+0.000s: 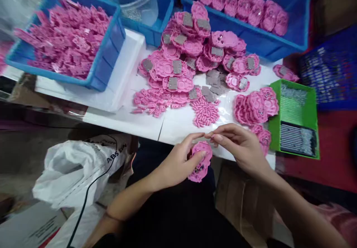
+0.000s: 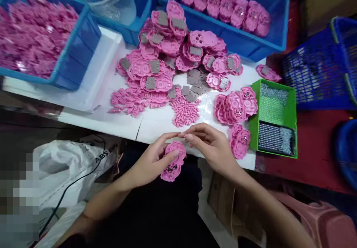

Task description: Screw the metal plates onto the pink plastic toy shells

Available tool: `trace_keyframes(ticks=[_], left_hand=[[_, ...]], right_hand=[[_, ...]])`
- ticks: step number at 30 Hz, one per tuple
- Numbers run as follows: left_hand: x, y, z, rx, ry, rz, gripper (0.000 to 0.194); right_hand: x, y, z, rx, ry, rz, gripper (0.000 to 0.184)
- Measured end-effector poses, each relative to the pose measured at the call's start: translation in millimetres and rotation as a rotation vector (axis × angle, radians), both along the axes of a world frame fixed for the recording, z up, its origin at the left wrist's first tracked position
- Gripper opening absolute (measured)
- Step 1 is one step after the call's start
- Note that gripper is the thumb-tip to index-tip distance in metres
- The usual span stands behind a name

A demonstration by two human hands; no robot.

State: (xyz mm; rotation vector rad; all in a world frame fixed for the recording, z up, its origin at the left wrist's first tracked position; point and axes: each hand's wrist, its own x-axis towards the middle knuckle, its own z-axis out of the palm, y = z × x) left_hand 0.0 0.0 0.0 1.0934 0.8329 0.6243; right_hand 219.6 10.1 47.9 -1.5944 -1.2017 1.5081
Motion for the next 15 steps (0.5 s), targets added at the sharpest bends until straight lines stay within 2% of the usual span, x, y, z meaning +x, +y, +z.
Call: trace_keyframes(ticks=[5,9,13,15], left_hand=[[4,-8,2.6,-0.008,0.061,-0.078,0.028],[4,-17,3.3,-0.043,0.046,-0.099,0.027],[7,-24,3.0,0.004,0.051,-0.082,0.029],[9,-28,2.9,-0.034,0.054,-0.101,0.030]], right_hand=[[-7,-5,1.1,0.044,-0.059,0.151,0.039],[-7,-10,-0.1,0.039,-0.062,0.239,0.042],[-1,-21,-0.2,0.005,-0.049,0.226,0.044],[2,-26,-0.4,0.015,-0.059,0.216,0.043]])
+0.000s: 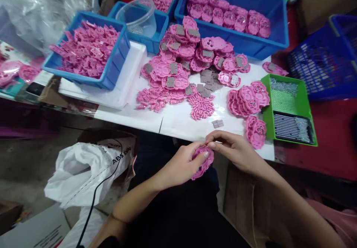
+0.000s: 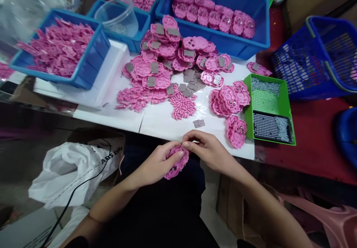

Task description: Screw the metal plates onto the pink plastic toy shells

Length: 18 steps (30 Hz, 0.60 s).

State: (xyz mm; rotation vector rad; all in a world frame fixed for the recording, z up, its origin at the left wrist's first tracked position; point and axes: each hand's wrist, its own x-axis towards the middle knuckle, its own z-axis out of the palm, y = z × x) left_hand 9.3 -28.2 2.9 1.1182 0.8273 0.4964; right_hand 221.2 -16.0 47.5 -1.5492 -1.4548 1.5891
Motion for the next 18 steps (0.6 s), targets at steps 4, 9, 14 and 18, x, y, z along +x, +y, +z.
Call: trace_keyframes(ticks=[4,9,14,18], left_hand=[[5,-8,-0.9,-0.143,-0.046,-0.053,0.031],[5,-10,-4.6,-0.116,-0.044,-0.040,0.029],[7,-2,-10.1,-0.145,-0.066,0.060,0.040],[13,1,-15.3,-0.233,-0.197,0.108,0.071]], right_hand=[[2,-8,-3.0,0.042,-0.034,0.008,0.043],[7,-7,-9.1,0.097,-0.068,0.010,0.048],[26,21,-14.5,0.452,-0.422,-0.046,0.039],[41,55,-13.5,0.785,-0.816,-0.075,0.030]])
